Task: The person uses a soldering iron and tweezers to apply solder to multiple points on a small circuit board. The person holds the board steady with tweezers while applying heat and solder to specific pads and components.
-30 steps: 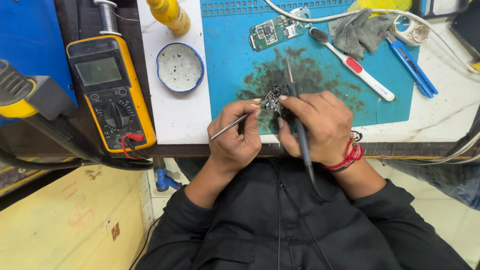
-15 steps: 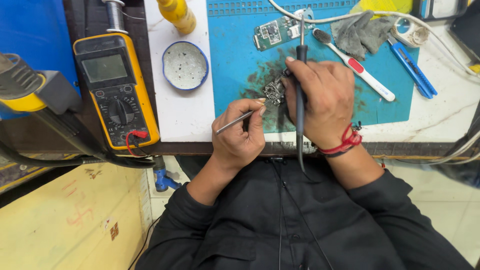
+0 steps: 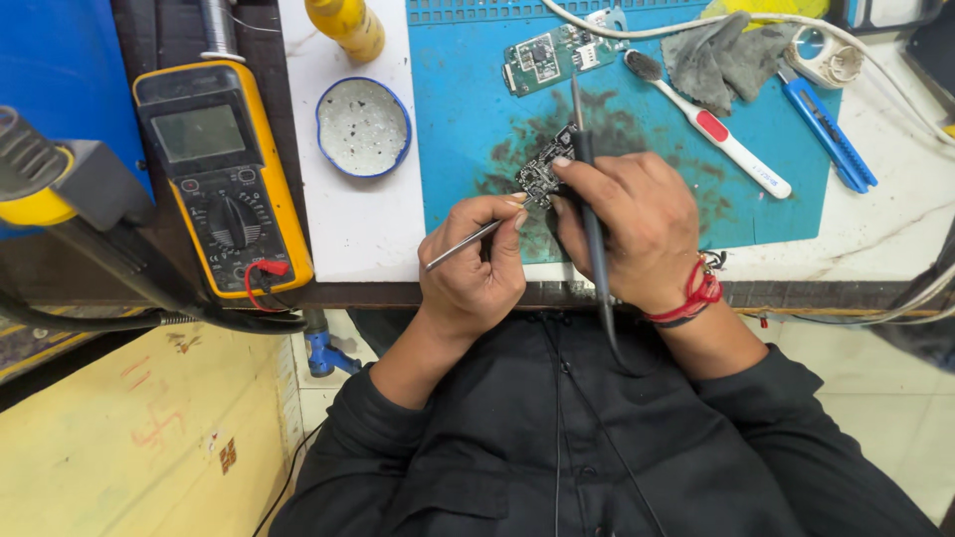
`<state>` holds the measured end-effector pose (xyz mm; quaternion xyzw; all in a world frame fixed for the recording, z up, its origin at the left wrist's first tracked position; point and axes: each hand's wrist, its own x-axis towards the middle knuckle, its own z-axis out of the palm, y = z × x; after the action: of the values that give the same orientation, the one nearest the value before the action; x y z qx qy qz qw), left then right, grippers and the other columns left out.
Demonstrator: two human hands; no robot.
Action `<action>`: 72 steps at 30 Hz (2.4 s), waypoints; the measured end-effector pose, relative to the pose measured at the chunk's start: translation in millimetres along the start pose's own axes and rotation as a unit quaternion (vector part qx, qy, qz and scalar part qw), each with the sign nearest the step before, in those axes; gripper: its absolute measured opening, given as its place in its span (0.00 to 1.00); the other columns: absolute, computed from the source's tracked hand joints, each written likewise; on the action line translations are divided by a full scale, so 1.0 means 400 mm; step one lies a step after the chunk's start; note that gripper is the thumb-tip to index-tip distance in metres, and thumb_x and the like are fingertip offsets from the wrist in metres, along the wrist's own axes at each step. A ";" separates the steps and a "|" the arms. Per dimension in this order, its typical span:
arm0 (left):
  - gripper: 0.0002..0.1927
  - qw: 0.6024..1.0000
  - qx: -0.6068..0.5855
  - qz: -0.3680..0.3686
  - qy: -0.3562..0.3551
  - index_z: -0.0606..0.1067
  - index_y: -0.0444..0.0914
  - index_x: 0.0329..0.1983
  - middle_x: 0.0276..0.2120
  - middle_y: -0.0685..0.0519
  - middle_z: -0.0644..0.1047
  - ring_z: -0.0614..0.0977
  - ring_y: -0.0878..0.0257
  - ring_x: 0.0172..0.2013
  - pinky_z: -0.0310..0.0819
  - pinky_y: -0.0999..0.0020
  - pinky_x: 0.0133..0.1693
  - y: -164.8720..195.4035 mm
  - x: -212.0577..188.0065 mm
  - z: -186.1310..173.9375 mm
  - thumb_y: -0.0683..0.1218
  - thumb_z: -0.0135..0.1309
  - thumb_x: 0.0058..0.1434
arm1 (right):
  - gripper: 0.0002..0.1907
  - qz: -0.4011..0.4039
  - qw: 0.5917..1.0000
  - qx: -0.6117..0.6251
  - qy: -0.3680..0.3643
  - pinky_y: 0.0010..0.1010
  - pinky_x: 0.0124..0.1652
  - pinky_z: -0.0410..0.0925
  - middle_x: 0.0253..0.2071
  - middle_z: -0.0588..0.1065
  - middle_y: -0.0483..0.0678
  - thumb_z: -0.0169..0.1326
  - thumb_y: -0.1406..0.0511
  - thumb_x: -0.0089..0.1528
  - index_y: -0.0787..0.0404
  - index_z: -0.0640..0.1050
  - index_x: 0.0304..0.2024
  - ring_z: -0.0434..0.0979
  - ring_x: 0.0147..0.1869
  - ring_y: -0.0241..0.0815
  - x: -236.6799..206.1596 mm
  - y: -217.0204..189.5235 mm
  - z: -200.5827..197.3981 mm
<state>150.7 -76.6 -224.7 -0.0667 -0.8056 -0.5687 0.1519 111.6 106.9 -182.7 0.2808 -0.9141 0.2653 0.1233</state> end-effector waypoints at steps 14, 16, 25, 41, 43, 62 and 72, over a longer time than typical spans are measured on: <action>0.07 0.999 -0.035 -0.021 0.015 0.70 0.35 0.47 0.45 0.46 0.82 0.84 0.65 0.33 0.77 0.76 0.33 -0.009 -0.013 -0.001 0.37 0.57 0.72 | 0.07 0.081 0.977 0.160 0.112 0.28 0.33 0.67 0.31 0.78 0.50 0.54 0.68 0.73 0.67 0.75 0.50 0.78 0.29 0.42 -0.092 0.038 0.009; 0.07 0.999 -0.033 -0.031 0.007 0.70 0.34 0.46 0.44 0.46 0.83 0.83 0.66 0.31 0.77 0.74 0.33 -0.009 -0.013 -0.003 0.37 0.57 0.70 | 0.06 0.070 0.980 0.158 0.102 0.29 0.32 0.67 0.30 0.77 0.53 0.54 0.67 0.70 0.65 0.75 0.44 0.76 0.28 0.45 -0.101 0.041 0.005; 0.07 1.000 -0.003 0.007 -0.005 0.71 0.35 0.46 0.44 0.45 0.82 0.87 0.57 0.39 0.81 0.69 0.41 -0.001 -0.004 -0.011 0.37 0.58 0.70 | 0.09 0.051 0.975 0.195 0.093 0.30 0.30 0.67 0.29 0.76 0.52 0.53 0.65 0.69 0.64 0.71 0.37 0.75 0.27 0.44 -0.095 0.041 0.003; 0.08 1.000 0.001 0.004 -0.021 0.71 0.35 0.46 0.44 0.46 0.82 0.87 0.57 0.38 0.81 0.69 0.40 0.002 0.001 -0.013 0.37 0.59 0.69 | 0.08 0.054 0.976 0.193 0.088 0.30 0.29 0.65 0.29 0.76 0.51 0.54 0.67 0.68 0.64 0.72 0.35 0.75 0.25 0.43 -0.091 0.038 0.003; 0.08 1.000 0.002 0.006 -0.021 0.71 0.35 0.46 0.44 0.46 0.82 0.87 0.57 0.39 0.81 0.68 0.40 0.001 0.001 -0.013 0.37 0.59 0.69 | 0.08 0.051 0.976 0.191 0.091 0.30 0.29 0.65 0.29 0.76 0.51 0.54 0.67 0.68 0.64 0.72 0.35 0.74 0.26 0.43 -0.089 0.038 0.004; 0.07 1.000 0.008 0.001 -0.021 0.71 0.35 0.45 0.44 0.46 0.82 0.87 0.57 0.38 0.81 0.68 0.40 0.003 0.000 -0.011 0.36 0.58 0.68 | 0.08 0.057 0.976 0.188 0.097 0.30 0.29 0.65 0.28 0.75 0.51 0.54 0.67 0.67 0.64 0.71 0.33 0.74 0.25 0.44 -0.097 0.041 0.001; 0.07 1.000 0.002 -0.001 -0.021 0.71 0.35 0.45 0.44 0.46 0.82 0.87 0.57 0.39 0.82 0.68 0.40 0.002 0.001 -0.010 0.36 0.58 0.69 | 0.09 0.059 0.977 0.182 0.097 0.31 0.29 0.65 0.28 0.76 0.51 0.54 0.67 0.67 0.64 0.72 0.33 0.74 0.25 0.44 -0.095 0.039 -0.001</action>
<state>151.4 -80.1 -222.7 -0.0781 -0.8099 -0.5655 0.1344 133.5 135.3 -203.2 0.2174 -0.8490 0.4602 0.1420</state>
